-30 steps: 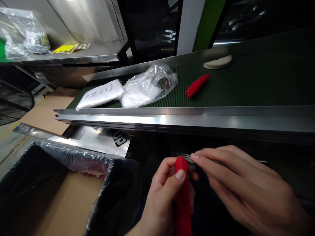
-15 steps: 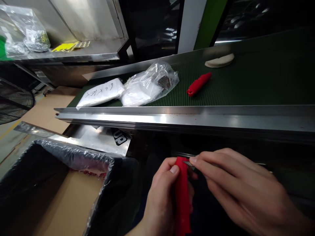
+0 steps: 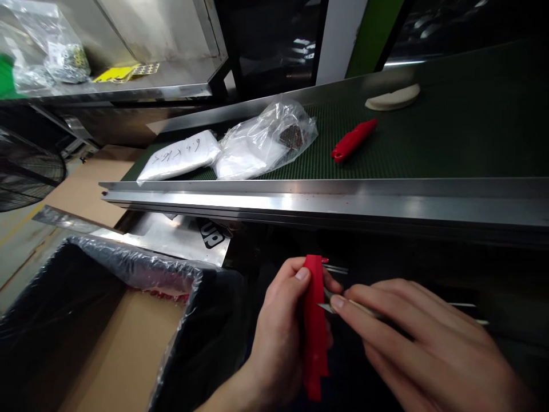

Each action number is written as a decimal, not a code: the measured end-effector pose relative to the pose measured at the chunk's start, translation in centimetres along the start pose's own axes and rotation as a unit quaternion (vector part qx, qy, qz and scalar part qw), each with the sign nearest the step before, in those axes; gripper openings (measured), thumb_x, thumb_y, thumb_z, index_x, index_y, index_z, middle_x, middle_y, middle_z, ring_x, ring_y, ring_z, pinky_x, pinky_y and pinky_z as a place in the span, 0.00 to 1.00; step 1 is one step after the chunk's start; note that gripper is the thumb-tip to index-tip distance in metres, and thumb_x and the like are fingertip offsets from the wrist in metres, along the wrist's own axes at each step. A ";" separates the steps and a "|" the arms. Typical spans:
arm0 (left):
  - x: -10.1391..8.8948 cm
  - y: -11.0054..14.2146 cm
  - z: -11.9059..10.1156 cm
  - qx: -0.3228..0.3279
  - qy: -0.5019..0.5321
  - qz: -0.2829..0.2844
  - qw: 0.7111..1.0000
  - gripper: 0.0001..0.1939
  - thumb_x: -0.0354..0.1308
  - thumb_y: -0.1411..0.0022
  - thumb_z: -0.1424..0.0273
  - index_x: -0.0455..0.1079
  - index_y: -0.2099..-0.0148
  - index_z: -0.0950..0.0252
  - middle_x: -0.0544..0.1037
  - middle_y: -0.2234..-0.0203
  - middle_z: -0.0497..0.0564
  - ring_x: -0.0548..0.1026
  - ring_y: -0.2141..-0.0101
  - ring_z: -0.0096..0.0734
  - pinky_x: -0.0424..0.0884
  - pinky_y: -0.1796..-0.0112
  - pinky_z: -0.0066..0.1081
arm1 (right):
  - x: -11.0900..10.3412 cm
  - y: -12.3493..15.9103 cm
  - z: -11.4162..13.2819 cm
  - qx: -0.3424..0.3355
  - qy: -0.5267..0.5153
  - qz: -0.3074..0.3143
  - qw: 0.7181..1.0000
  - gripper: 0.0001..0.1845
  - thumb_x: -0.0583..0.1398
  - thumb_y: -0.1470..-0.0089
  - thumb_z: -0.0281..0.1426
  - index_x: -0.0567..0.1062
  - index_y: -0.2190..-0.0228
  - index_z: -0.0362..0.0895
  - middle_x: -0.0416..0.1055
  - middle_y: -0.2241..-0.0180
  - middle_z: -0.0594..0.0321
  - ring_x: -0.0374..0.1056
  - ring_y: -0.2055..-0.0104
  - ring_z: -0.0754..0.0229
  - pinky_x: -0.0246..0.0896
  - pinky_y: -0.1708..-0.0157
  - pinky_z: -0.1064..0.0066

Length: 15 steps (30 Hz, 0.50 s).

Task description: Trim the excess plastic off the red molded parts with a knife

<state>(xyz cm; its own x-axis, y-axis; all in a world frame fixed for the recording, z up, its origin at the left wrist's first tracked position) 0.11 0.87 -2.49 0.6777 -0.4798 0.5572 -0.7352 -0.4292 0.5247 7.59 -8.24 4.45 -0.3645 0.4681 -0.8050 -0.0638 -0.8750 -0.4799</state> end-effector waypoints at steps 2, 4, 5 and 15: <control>0.0 -0.2 -0.1 -0.008 0.000 -0.006 1.000 0.13 0.52 0.33 0.59 0.68 0.59 0.63 0.74 0.65 0.50 0.65 0.78 0.20 0.62 0.80 0.19 | 0.3 0.5 0.2 0.009 -0.012 0.003 1.000 0.19 0.54 0.41 0.17 0.75 0.51 0.40 0.72 0.55 0.57 0.65 0.56 0.57 0.60 0.57 0.64; 0.0 -0.3 -0.4 -0.001 0.002 -0.011 1.000 0.12 0.52 0.33 0.60 0.68 0.59 0.64 0.74 0.65 0.50 0.66 0.76 0.21 0.62 0.79 0.19 | 0.5 1.0 0.5 0.019 -0.012 0.003 1.000 0.20 0.54 0.41 0.17 0.74 0.50 0.40 0.71 0.55 0.57 0.64 0.56 0.56 0.59 0.56 0.62; 0.1 -0.4 -0.6 0.009 0.005 -0.009 1.000 0.12 0.52 0.33 0.60 0.68 0.60 0.64 0.74 0.66 0.51 0.66 0.76 0.21 0.63 0.78 0.19 | 0.6 1.3 0.7 0.021 -0.008 0.005 1.000 0.20 0.54 0.42 0.16 0.74 0.51 0.40 0.71 0.55 0.57 0.64 0.55 0.56 0.58 0.56 0.62; 0.7 -1.5 -1.6 0.030 0.014 0.013 0.999 0.11 0.51 0.33 0.61 0.65 0.59 0.63 0.73 0.66 0.48 0.64 0.79 0.19 0.61 0.80 0.19 | 0.6 2.6 1.9 0.008 0.002 0.013 1.000 0.18 0.52 0.39 0.18 0.74 0.52 0.41 0.69 0.53 0.57 0.63 0.53 0.53 0.55 0.55 0.59</control>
<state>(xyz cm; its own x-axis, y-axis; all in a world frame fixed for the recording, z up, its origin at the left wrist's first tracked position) 1.67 2.41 -1.85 0.6571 -0.4705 0.5890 -0.7521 -0.4621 0.4699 5.47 -10.40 3.34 -0.3634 0.4453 -0.8184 -0.0685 -0.8888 -0.4532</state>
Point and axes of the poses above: each hand's wrist, its own y-axis away from the middle knuckle, its own x-axis out of the palm, z = x × y, the point moved 7 cm from there along -y, towards the middle knuckle
